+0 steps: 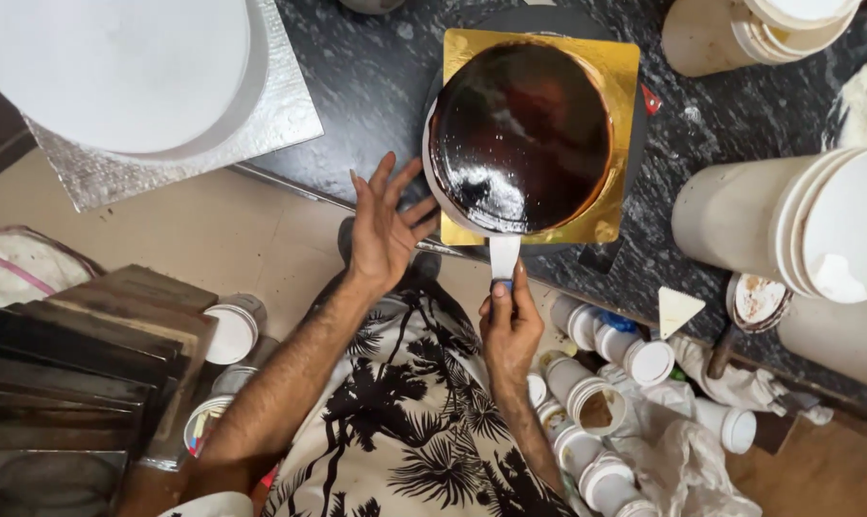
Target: The person pours a dark liquid onto a white circular ceramic piece and spreads it evenly with a metal spatula. They then fold a sheet of paper into a cone, fill it with a white paste, and begin piping a decorative line along the edge of the darkened surface.
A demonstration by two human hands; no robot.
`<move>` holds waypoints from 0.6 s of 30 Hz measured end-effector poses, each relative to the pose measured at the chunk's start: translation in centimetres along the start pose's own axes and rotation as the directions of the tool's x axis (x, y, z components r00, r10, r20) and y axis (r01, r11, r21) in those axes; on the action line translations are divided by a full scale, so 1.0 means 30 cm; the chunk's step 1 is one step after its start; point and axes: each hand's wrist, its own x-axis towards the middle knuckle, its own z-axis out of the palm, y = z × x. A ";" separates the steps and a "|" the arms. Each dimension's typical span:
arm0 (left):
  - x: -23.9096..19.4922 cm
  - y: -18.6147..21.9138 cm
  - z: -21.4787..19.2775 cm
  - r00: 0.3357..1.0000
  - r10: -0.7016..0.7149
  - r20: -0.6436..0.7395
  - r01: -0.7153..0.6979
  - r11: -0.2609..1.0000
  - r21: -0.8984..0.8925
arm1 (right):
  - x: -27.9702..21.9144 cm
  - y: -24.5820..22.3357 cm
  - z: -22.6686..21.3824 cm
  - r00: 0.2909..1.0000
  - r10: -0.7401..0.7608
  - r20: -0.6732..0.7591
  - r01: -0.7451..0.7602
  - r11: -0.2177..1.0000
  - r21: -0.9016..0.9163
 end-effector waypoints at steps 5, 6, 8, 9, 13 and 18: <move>0.021 0.011 -0.039 0.998 -0.007 0.065 0.009 1.000 -0.024 | 0.041 0.079 -0.009 0.991 -0.131 0.002 0.131 0.988 0.087; 0.030 0.019 -0.043 0.997 0.019 0.071 -0.016 0.999 -0.034 | 0.050 0.091 -0.017 0.992 -0.124 0.002 0.123 0.990 0.069; 0.059 0.034 -0.049 0.995 0.070 0.075 -0.066 0.996 -0.054 | 0.066 0.112 -0.033 0.995 -0.104 0.007 0.104 0.994 0.029; 0.064 0.035 -0.047 0.994 0.068 0.081 -0.063 0.996 -0.060 | 0.065 0.121 -0.046 0.993 -0.119 0.019 0.118 0.992 0.032; 0.095 0.069 -0.041 0.992 0.081 0.099 -0.072 0.993 -0.094 | 0.113 0.136 -0.061 0.973 -0.213 0.085 0.210 0.977 0.047; 0.088 0.061 -0.052 0.993 0.090 0.078 -0.076 0.982 -0.172 | 0.148 0.170 -0.084 0.953 -0.261 0.155 0.255 0.965 0.061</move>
